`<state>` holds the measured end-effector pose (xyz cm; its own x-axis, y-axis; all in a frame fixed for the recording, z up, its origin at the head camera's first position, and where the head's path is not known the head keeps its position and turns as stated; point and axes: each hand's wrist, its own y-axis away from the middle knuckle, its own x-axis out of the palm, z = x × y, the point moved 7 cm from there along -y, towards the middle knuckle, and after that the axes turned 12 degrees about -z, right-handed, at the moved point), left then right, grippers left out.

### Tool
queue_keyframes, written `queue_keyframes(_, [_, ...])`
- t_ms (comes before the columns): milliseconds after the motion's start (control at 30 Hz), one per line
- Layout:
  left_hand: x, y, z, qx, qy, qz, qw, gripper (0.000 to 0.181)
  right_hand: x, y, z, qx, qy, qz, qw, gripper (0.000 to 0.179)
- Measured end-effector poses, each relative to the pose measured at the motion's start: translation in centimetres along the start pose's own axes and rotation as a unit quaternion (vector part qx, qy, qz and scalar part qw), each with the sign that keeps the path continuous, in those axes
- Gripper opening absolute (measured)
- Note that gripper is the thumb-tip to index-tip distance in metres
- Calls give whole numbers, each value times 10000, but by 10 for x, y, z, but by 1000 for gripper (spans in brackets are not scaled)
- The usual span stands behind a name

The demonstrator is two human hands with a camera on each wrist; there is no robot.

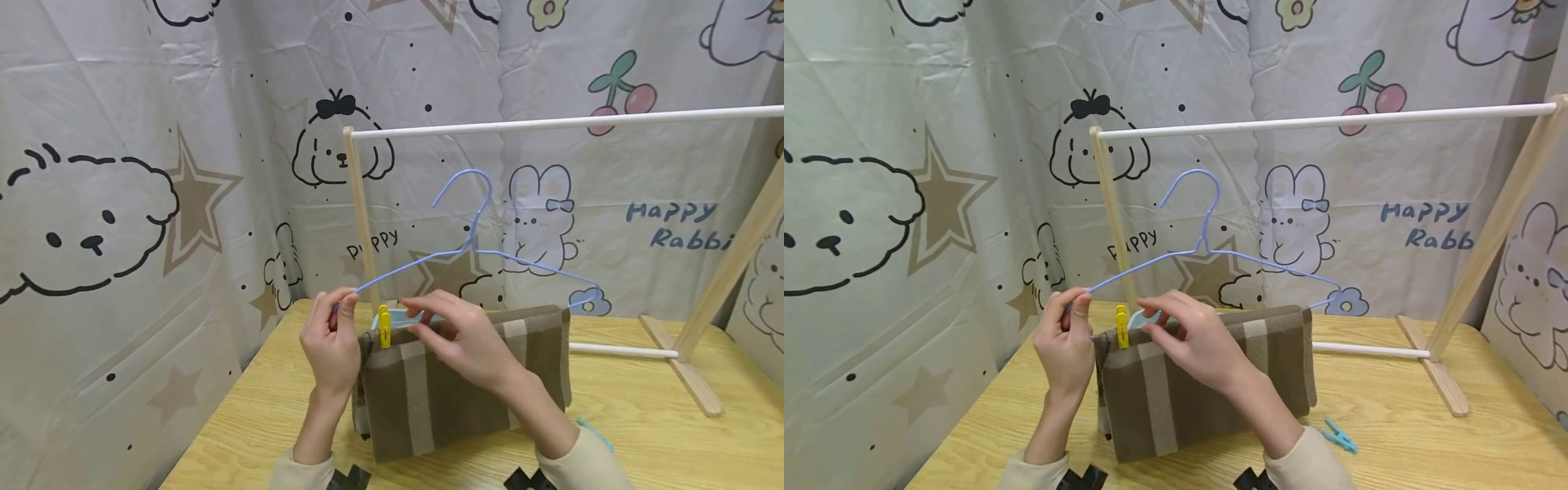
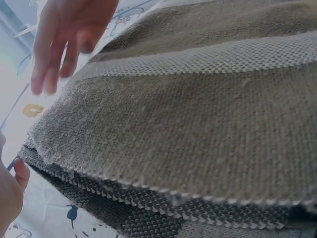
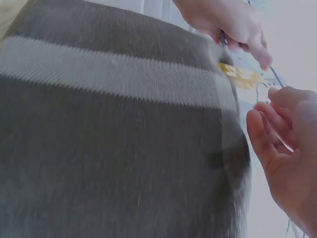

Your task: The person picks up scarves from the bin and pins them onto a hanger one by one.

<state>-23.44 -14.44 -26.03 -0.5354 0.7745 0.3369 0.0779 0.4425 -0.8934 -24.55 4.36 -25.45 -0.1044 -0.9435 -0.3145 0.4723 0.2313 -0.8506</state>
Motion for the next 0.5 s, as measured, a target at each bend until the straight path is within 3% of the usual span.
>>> queue_keyframes(300, [-4,-4,4,-39,-120,-44,9999,23,-38,24,1,-494,156,-186,9985,33])
queue_keyframes(500, [-7,-6,7,-43,-145,-87,9998,20,-63,40,-8,-201,279,-18,9994,28])
